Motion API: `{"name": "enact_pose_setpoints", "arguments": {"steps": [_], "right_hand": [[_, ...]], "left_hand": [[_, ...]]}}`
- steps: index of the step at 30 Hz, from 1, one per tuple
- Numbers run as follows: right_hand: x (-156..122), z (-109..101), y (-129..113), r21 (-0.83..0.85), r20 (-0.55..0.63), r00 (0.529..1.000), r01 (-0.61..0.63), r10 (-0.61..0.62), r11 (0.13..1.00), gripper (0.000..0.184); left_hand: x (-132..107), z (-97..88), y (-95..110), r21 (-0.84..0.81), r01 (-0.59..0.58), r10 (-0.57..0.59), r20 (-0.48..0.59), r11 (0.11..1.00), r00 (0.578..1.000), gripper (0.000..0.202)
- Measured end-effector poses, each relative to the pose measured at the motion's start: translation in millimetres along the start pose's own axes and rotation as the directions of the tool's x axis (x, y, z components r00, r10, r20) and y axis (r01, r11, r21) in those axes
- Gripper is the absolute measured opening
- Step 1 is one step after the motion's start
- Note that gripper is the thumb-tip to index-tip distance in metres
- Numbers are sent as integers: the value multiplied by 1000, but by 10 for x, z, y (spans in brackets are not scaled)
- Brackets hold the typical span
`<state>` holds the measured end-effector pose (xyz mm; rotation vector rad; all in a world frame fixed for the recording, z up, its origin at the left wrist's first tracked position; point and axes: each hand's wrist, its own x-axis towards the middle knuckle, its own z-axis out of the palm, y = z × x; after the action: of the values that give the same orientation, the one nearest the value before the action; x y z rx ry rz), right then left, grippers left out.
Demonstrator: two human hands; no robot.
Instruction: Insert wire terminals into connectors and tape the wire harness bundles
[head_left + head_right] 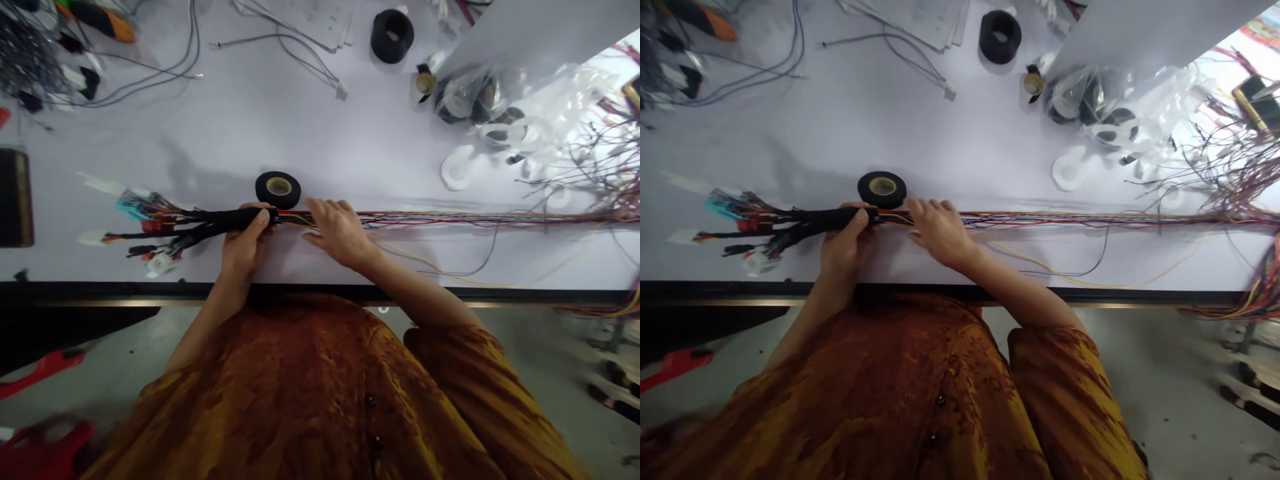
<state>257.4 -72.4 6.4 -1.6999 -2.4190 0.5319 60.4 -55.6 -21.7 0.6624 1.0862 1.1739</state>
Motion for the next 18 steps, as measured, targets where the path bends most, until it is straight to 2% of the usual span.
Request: {"name": "enact_pose_setpoints", "arguments": {"steps": [4,8,10,12,15,18], "right_hand": [[-304,-88,418,-19,24,986,-166,167,986,40],[-502,-134,664,2,54,985,-164,164,986,36],[-575,-141,731,-17,-3,991,-135,135,991,40],[-658,-151,780,-38,-118,985,-135,130,990,45],[-790,-169,826,-52,-310,943,-141,118,989,35],[-870,-158,852,-87,-330,940,-123,88,989,24]], "left_hand": [[38,28,-58,-83,17,-21,-46,996,999,17],[36,79,-39,-123,72,-88,-127,990,988,15],[24,102,-19,-135,98,-118,-155,986,981,12],[18,118,-5,-151,112,-136,-157,982,978,10],[23,131,1,-167,108,-135,-158,980,978,10],[28,143,0,-167,100,-130,-177,981,976,10]]}}
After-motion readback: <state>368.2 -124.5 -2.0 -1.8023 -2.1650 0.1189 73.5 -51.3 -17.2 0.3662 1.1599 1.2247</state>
